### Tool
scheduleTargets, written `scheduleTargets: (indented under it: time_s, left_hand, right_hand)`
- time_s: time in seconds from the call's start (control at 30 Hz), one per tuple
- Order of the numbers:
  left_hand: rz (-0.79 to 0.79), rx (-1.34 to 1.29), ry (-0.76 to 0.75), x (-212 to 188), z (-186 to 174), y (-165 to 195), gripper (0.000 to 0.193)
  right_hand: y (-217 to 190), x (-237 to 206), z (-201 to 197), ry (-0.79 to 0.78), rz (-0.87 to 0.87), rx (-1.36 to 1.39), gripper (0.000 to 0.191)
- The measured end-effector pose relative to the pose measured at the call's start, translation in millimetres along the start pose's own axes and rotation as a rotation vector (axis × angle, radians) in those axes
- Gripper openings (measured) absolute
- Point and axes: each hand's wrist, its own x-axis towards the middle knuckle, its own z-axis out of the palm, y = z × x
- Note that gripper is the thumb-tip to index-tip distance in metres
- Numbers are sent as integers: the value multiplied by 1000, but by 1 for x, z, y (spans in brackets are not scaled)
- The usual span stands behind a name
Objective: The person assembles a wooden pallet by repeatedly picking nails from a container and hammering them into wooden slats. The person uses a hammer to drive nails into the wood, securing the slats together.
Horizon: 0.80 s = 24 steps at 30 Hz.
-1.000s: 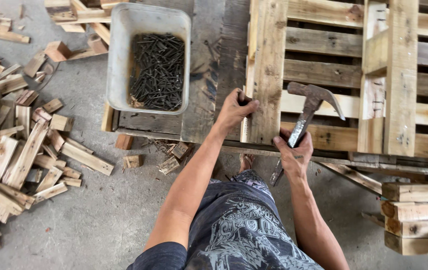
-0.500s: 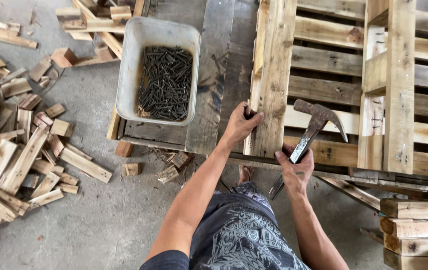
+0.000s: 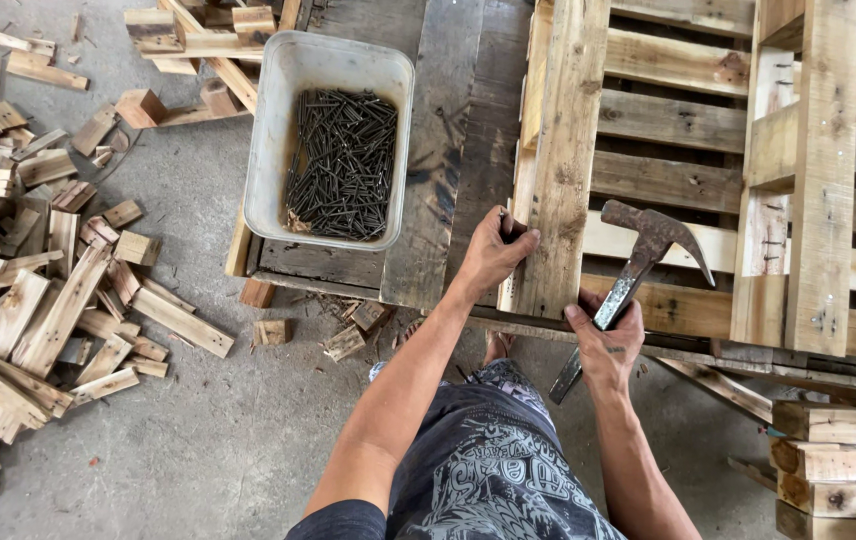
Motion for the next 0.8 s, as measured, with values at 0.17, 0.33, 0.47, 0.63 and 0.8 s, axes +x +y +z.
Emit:
scheduleTargets:
  time_s: [0.17, 0.33, 0.47, 0.63, 0.8]
  left_hand:
    - [-47, -29, -32, -3, -2, 6, 41]
    - [-7, 31, -22, -5, -2, 2, 39]
    - [-40, -109, -54, -7, -1, -7, 37]
    - [-9, -85, -44, -10, -2, -11, 40]
    - [-16, -139, -45, -12, -2, -11, 40]
  right_hand:
    - [-6, -3, 0, -15, -21, -68, 43]
    - [-4, -5, -2, -6, 0, -12, 44]
    - [0, -9, -5, -1, -19, -47, 45]
    - [-2, -13, -7, -12, 50, 97, 44]
    - [-7, -12, -6, -37, 43, 87, 43]
